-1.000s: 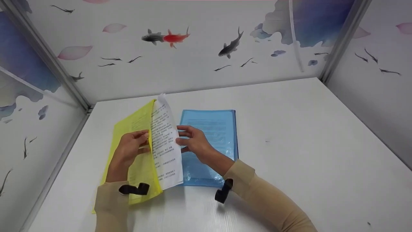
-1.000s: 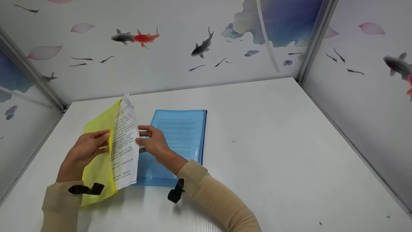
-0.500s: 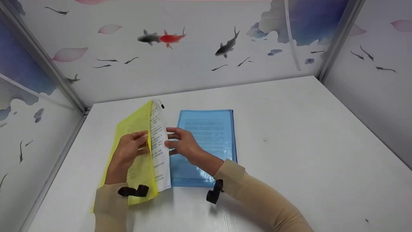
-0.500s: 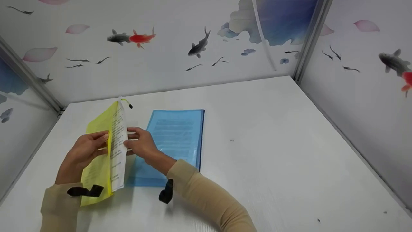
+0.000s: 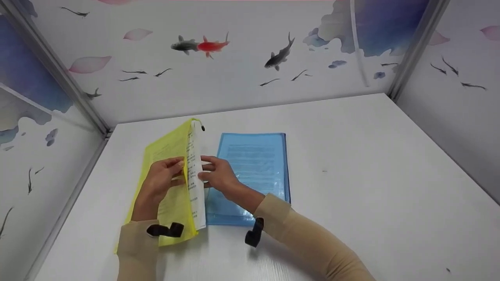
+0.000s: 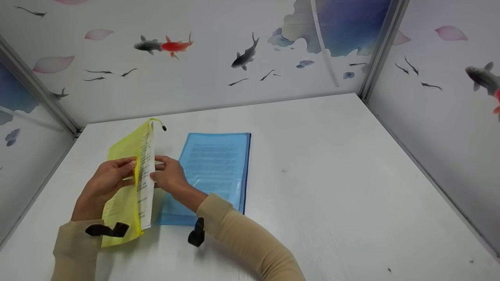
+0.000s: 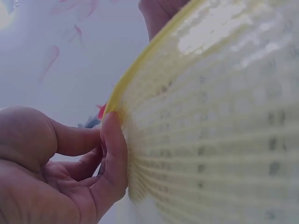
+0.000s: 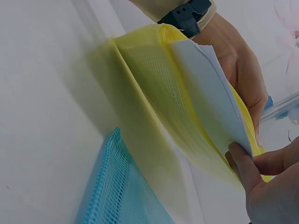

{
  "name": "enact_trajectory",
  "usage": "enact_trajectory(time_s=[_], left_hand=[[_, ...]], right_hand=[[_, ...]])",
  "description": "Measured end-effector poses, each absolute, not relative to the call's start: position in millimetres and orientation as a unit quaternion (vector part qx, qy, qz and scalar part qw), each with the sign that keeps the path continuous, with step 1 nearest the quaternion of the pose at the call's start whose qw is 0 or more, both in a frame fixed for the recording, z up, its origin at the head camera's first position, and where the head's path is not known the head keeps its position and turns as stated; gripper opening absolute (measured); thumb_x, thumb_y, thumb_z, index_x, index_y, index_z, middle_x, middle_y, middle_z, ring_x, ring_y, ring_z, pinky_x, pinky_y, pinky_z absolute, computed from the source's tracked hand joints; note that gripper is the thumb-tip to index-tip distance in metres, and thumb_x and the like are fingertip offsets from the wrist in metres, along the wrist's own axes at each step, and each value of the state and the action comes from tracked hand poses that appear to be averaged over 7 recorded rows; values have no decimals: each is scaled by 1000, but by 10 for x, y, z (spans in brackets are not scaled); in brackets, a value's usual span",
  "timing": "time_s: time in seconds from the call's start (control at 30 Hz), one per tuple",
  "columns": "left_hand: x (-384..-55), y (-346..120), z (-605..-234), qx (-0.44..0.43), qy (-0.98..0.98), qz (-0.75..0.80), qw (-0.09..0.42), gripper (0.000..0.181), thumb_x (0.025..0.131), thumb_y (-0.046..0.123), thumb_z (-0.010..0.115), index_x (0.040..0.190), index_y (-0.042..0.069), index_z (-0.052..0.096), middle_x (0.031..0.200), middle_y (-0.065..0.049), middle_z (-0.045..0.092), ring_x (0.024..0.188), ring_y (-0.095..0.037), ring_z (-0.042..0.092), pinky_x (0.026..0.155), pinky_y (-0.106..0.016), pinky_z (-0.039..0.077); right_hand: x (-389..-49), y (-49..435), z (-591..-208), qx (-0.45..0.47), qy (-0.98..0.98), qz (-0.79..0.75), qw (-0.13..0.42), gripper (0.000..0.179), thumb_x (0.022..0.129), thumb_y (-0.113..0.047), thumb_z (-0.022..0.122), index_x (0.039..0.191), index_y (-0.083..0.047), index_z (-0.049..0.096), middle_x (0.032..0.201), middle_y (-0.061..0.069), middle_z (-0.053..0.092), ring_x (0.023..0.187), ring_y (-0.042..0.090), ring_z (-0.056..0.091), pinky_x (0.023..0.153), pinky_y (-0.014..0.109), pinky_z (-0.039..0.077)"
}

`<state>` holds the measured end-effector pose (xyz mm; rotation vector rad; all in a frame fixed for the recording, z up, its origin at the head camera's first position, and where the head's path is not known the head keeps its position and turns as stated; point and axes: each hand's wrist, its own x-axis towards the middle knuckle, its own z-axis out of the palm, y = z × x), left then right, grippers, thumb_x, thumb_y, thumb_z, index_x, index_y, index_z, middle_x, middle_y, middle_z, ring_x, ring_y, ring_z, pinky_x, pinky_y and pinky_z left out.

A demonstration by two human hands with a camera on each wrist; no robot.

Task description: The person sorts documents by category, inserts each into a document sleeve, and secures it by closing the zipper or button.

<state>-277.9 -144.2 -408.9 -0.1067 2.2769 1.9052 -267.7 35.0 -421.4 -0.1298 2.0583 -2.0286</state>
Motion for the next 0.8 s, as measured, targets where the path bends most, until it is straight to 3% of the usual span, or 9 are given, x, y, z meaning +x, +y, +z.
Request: enact_trajectory(time_s=[0.3,0.63,0.8], left_hand=[[-2778,-1414,-4092,-13,771,631,87,38,105,16,50,139,-2,54,108,-6,67,87,-13,64,71,-22,59],[-2774,-1413,-4083,-8,768,634,92,40,106,16,49,141,-3,51,114,-7,64,90,-12,62,73,-21,59],[-2763,-1420,-4077,1,763,639,95,42,106,16,47,142,-5,49,114,-7,62,90,-11,61,72,-21,58]], right_hand=[[-2675,277,-4211,-63,692,-707,130,55,93,3,62,145,-11,52,129,14,69,104,24,73,83,37,62],[-2676,197,-4250,-32,701,-703,120,54,89,1,65,141,-12,56,126,12,71,96,18,72,75,29,60],[-2668,145,-4268,-30,712,-692,116,54,92,-3,67,144,-13,54,129,12,69,100,18,72,80,32,61]])
